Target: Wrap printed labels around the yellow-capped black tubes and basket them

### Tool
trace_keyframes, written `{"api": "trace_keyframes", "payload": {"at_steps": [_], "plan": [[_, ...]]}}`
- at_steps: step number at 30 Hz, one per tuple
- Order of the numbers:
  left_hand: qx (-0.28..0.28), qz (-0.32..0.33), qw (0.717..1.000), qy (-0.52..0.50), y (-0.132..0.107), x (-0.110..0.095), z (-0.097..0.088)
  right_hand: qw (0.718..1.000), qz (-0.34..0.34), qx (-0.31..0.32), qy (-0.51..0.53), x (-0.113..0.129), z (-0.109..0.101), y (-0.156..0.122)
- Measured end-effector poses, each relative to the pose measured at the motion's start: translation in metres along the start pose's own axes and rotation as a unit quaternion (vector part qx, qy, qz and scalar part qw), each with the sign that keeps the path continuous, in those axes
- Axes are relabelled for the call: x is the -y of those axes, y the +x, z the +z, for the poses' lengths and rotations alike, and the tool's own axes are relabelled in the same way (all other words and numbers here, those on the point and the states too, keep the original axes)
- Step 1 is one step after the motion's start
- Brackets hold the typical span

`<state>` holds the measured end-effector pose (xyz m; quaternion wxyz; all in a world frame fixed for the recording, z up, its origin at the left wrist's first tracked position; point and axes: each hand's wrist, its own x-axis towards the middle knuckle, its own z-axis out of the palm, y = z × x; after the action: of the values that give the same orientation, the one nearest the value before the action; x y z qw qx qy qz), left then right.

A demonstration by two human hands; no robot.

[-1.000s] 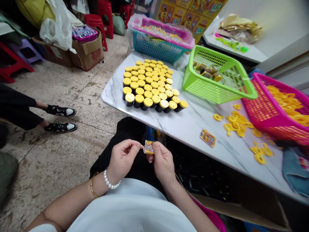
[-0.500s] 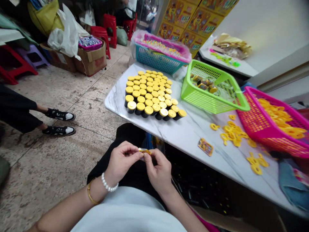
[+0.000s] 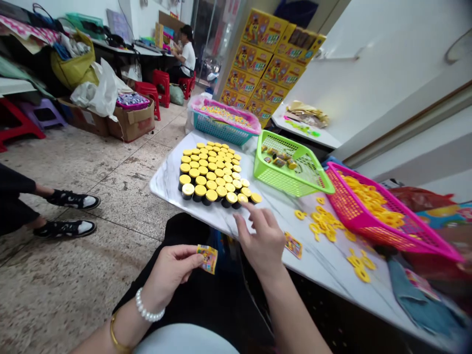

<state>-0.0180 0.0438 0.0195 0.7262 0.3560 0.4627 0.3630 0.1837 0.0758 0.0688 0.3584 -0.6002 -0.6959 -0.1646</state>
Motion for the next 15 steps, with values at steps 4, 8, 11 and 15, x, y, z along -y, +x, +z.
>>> {"api": "trace_keyframes", "payload": {"at_steps": [4,8,11,15], "plan": [[0.027,-0.034,0.997,-0.060,0.006,-0.008,0.004,0.987,-0.029,0.052,-0.147,-0.019,0.010,0.020],[0.010,-0.051,0.990,-0.134,0.014,-0.012,0.006,0.990,-0.028,0.046,-0.132,-0.022,0.012,0.015],[0.004,-0.045,0.987,-0.155,0.017,-0.015,0.009,0.992,-0.027,0.056,-0.106,-0.023,0.013,0.013],[0.018,-0.051,0.987,-0.154,0.020,-0.019,0.011,0.998,-0.002,0.040,-0.043,-0.022,0.014,0.014]]}}
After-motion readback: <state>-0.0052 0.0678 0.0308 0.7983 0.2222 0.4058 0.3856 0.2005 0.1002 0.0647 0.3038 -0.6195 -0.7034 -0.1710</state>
